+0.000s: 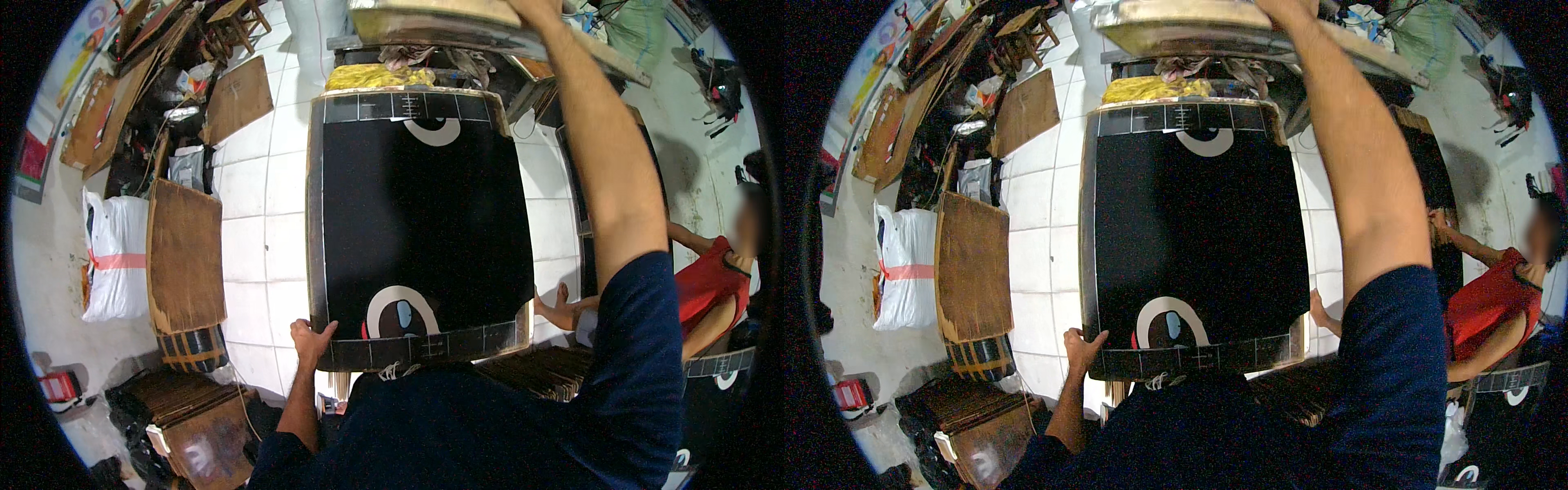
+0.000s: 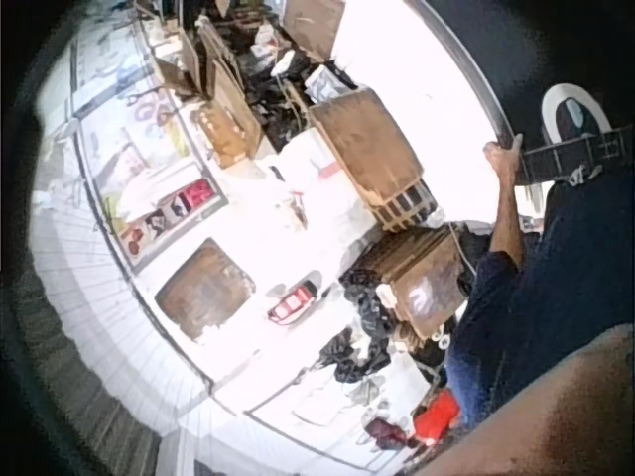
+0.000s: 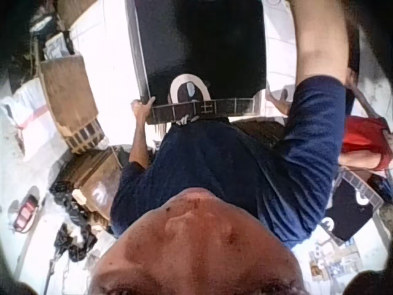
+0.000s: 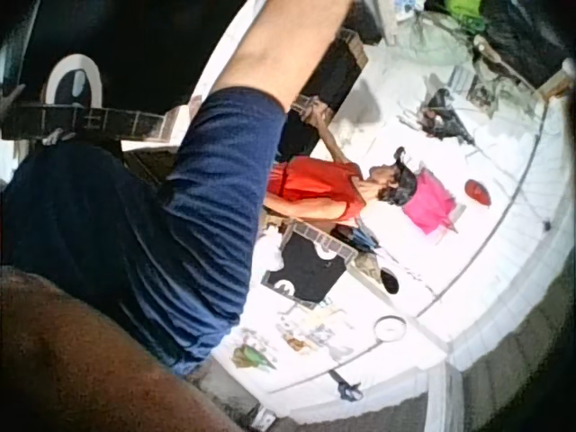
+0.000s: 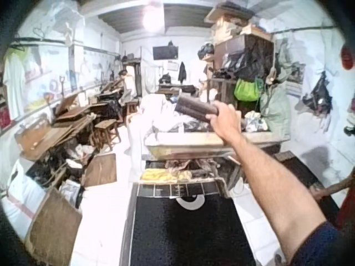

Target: The person repeatedly aligns a screen printing frame over a black t-shirt and uses a squeegee to pull ink across the mesh. They lift the frame to check the print, then reposition and repeat the process on the same shirt.

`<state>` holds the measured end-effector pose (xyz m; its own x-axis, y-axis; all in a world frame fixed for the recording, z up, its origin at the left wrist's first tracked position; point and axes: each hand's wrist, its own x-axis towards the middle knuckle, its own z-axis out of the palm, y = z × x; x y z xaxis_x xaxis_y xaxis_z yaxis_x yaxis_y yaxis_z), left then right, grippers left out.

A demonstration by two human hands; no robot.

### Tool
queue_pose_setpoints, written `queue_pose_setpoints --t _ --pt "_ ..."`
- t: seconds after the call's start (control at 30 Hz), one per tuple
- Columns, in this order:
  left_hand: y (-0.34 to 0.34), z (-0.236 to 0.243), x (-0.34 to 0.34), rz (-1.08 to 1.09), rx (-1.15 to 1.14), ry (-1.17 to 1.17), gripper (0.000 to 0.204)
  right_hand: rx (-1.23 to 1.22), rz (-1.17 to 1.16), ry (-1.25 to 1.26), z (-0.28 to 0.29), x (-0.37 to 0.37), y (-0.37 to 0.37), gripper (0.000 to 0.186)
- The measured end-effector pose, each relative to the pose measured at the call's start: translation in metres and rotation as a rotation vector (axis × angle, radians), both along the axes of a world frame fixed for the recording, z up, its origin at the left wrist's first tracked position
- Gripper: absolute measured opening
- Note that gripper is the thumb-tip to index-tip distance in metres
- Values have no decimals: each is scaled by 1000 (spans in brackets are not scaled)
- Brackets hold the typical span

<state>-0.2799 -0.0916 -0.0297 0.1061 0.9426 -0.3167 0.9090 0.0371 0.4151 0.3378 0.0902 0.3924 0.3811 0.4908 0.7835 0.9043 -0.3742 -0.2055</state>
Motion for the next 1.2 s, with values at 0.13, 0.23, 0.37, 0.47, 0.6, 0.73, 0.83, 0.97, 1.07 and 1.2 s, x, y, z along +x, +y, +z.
queue_pose_setpoints --t 0.13,0.23,0.37,0.47,0.6,0.73,0.83,0.97,1.07,1.2 --pt "36 53 73 -133 150 -155 81 66 18 21 -54 -8 -28 31" --pt "85 125 179 -114 90 -813 79 31 244 -100 -111 -20 -68 33" --pt "121 186 284 500 -659 -1777 74 105 317 -43 -205 -64 -119 24" --pt "108 158 307 844 -695 -1529 74 -32 284 45 -262 -89 -149 25" --pt "97 75 290 1124 -789 -1426 67 -316 256 108 -309 -69 -121 33" --pt "79 17 279 185 359 -411 82 -528 261 130 -331 -21 -57 43" --pt "91 1 263 -368 537 -130 125 -491 250 47 -340 12 1 46" --pt "95 -4 261 -412 550 -136 127 -553 221 29 -358 34 45 44" --pt "93 -3 265 -371 496 -116 124 -568 179 31 -369 35 56 46" --pt "93 -3 266 -402 527 -108 121 -580 203 1 -369 18 21 49"
